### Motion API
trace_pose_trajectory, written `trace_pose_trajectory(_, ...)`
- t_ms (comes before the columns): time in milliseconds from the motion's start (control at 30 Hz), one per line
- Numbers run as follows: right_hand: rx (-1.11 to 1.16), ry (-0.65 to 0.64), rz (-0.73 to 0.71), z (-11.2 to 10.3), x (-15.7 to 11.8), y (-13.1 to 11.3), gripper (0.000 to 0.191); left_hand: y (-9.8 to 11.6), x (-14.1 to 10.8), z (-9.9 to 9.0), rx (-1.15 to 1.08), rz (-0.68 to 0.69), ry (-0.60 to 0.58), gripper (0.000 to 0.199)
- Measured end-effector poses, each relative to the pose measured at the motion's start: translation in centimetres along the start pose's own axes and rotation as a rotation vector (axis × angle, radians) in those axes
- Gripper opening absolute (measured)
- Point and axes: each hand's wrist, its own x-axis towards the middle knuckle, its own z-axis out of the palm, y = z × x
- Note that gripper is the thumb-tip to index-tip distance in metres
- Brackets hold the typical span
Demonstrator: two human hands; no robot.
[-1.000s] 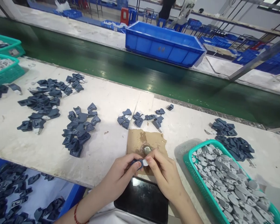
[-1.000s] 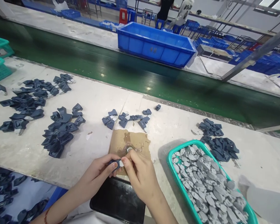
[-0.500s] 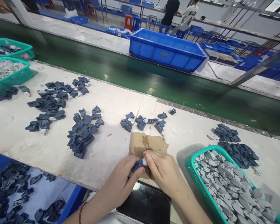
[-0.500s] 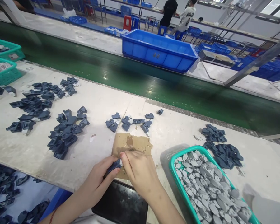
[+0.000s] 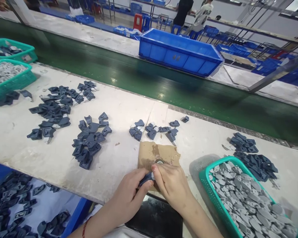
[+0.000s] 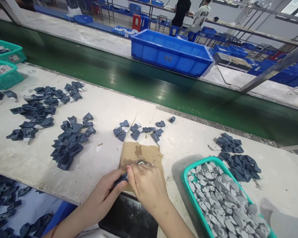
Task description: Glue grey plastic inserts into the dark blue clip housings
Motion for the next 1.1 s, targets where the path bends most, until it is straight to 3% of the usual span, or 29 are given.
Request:
trace_pose_trajectory(200, 0.055, -0.013, 0.053, 0.5, -0.2, 0.2, 0.058, 0.0, 0.1, 0.1, -0.030, 0.004, 0.021, 0.036)
trace_pose_trajectory(433, 0.437, -0.198, 0.377, -0.5, 0.4, 0.5, 0.051, 0.0, 0.4, 0.3, -0.145, -0.015, 0.051, 0.032)
trace_pose_trajectory(500, 0.505, -0.202, 0.505, -1.2, 0.8, 1.2, 0.052, -0.2, 0.3, 0.5, -0.225, -0.011, 0.093, 0.041)
trace_pose_trajectory(567, 0.446, -0.126, 0.614, -1.6, 1.1, 2.2, 0.056, -0.5, 0.1, 0.7, -0.262, 0.003, 0.182, 0.048)
trace_pose_trajectory(700, 0.244, -0.048, 0.789, -1.4, 1.4, 4.6, 0.059, -0.3, -0.1, 0.4, -0.056, 0.144, 0.344, 0.023)
trace_pose_trajectory(833, 0.189, -0.075, 0.846, -0.9, 1.3, 5.4, 0.054, 0.4, -0.6, -3.0, 0.386, 0.268, 0.512, 0.022)
trace_pose_trajectory(933, 0.122, -0.058, 0.888, -1.5, 1.0, 4.8, 0.049, 0.3, -1.1, -7.1, 0.716, 0.187, 0.680, 0.023)
trace_pose_trajectory(1000, 0.096, -0.007, 0.905, -2.5, 0.7, 4.3, 0.050, -0.4, -1.4, -9.5, 0.860, 0.124, 0.714, 0.027)
trace_pose_trajectory(1100, 0.091, 0.138, 0.916, -5.1, -0.9, 4.3, 0.050, -1.9, -1.4, -11.9, 0.967, 0.065, 0.674, 0.036)
